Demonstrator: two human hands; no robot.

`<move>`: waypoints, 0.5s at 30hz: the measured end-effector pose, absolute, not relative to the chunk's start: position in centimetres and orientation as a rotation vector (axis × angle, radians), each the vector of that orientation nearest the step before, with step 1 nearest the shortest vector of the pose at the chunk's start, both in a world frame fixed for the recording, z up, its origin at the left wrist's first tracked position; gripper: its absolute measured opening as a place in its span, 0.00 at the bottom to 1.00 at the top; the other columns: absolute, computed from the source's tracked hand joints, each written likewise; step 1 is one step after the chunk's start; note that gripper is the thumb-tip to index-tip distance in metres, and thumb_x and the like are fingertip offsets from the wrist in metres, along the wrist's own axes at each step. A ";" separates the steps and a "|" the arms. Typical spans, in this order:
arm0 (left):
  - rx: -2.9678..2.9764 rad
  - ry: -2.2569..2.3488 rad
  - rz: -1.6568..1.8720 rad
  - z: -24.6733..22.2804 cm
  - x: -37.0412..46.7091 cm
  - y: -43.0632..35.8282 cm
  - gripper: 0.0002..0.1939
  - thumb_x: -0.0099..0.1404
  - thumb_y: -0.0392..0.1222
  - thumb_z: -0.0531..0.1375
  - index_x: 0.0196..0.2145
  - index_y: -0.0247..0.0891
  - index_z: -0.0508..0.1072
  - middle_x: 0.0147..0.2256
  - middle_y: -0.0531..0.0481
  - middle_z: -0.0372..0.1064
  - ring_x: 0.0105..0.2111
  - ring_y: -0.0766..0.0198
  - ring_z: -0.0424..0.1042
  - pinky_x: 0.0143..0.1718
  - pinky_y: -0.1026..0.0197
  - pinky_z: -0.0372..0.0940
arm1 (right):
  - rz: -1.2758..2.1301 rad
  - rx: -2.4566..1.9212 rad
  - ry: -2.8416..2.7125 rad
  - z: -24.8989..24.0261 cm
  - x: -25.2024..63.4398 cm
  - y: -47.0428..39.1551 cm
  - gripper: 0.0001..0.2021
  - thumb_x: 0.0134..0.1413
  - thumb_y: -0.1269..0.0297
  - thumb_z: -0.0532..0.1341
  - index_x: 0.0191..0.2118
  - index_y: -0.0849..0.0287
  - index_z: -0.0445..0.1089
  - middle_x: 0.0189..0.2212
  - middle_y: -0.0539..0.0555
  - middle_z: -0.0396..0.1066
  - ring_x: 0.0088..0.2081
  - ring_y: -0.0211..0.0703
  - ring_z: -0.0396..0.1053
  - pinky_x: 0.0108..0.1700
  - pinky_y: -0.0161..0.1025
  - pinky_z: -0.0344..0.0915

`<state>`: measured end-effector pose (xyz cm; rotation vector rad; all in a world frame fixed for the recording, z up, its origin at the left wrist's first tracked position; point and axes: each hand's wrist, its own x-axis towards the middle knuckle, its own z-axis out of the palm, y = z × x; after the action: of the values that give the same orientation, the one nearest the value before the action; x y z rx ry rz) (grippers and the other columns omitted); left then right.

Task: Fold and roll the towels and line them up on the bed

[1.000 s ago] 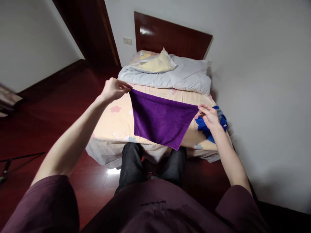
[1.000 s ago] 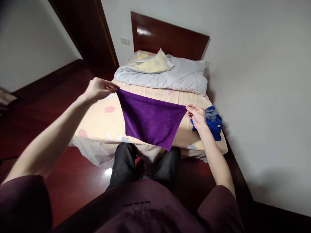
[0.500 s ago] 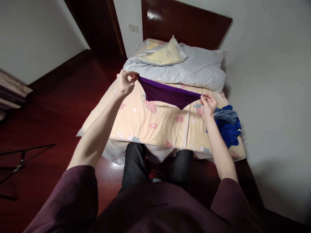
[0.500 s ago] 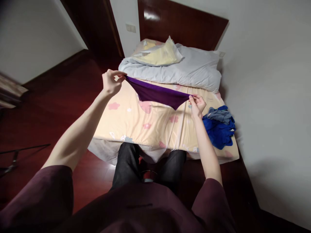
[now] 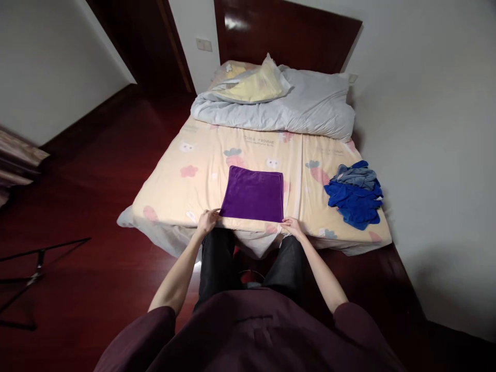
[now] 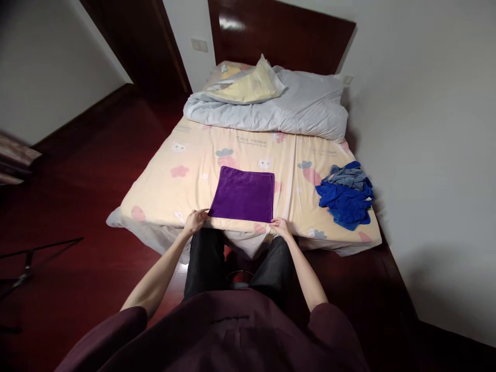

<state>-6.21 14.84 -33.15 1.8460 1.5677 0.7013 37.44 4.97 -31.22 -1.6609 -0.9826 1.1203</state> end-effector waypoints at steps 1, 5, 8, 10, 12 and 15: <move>1.756 1.601 0.709 -34.2 -6.3 14.4 0.21 0.60 0.43 0.64 0.52 0.40 0.77 0.39 0.45 0.80 0.43 0.52 0.76 0.50 0.52 0.69 | 1.145 -1.659 -0.933 -31.8 37.2 4.6 0.19 0.29 0.54 0.76 0.27 0.58 0.71 0.22 0.50 0.72 0.24 0.39 0.68 0.29 0.36 0.66; 1.435 1.643 0.841 -36.2 -5.9 14.5 0.28 0.58 0.47 0.65 0.55 0.35 0.73 0.43 0.41 0.80 0.42 0.53 0.79 0.49 0.51 0.71 | 1.097 -1.666 -0.744 -32.3 37.1 4.7 0.18 0.33 0.56 0.75 0.30 0.58 0.72 0.27 0.53 0.77 0.22 0.36 0.66 0.23 0.33 0.61; 1.309 1.589 0.891 -36.6 -5.3 15.1 0.26 0.55 0.46 0.66 0.50 0.34 0.75 0.38 0.42 0.81 0.38 0.54 0.80 0.47 0.50 0.73 | 1.073 -1.736 -0.691 -32.1 37.1 5.4 0.17 0.34 0.59 0.75 0.31 0.59 0.72 0.31 0.56 0.79 0.25 0.38 0.70 0.22 0.32 0.60; 1.284 1.572 0.913 -36.8 -5.2 15.1 0.23 0.54 0.46 0.67 0.47 0.34 0.76 0.35 0.43 0.80 0.37 0.53 0.80 0.47 0.50 0.74 | 1.063 -1.776 -0.686 -32.0 37.0 5.5 0.14 0.35 0.62 0.74 0.30 0.59 0.72 0.30 0.55 0.79 0.25 0.38 0.70 0.21 0.31 0.59; 1.279 1.574 0.934 -36.9 -5.3 14.8 0.22 0.54 0.48 0.67 0.45 0.34 0.76 0.35 0.43 0.80 0.37 0.52 0.81 0.46 0.50 0.74 | 1.049 -1.795 -0.686 -32.0 37.0 5.3 0.13 0.36 0.64 0.72 0.29 0.58 0.70 0.26 0.53 0.77 0.23 0.36 0.67 0.20 0.30 0.58; 1.261 1.572 0.950 -37.0 -5.9 13.7 0.21 0.53 0.49 0.68 0.43 0.35 0.77 0.35 0.42 0.81 0.40 0.52 0.81 0.47 0.50 0.74 | 1.024 -1.822 -0.683 -32.3 37.3 4.6 0.13 0.36 0.65 0.71 0.27 0.57 0.66 0.21 0.48 0.72 0.19 0.34 0.63 0.19 0.29 0.58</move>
<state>-5.91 13.73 -37.05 1.2607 1.5716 0.9503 37.29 4.57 -32.31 -1.8217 -0.6827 1.0245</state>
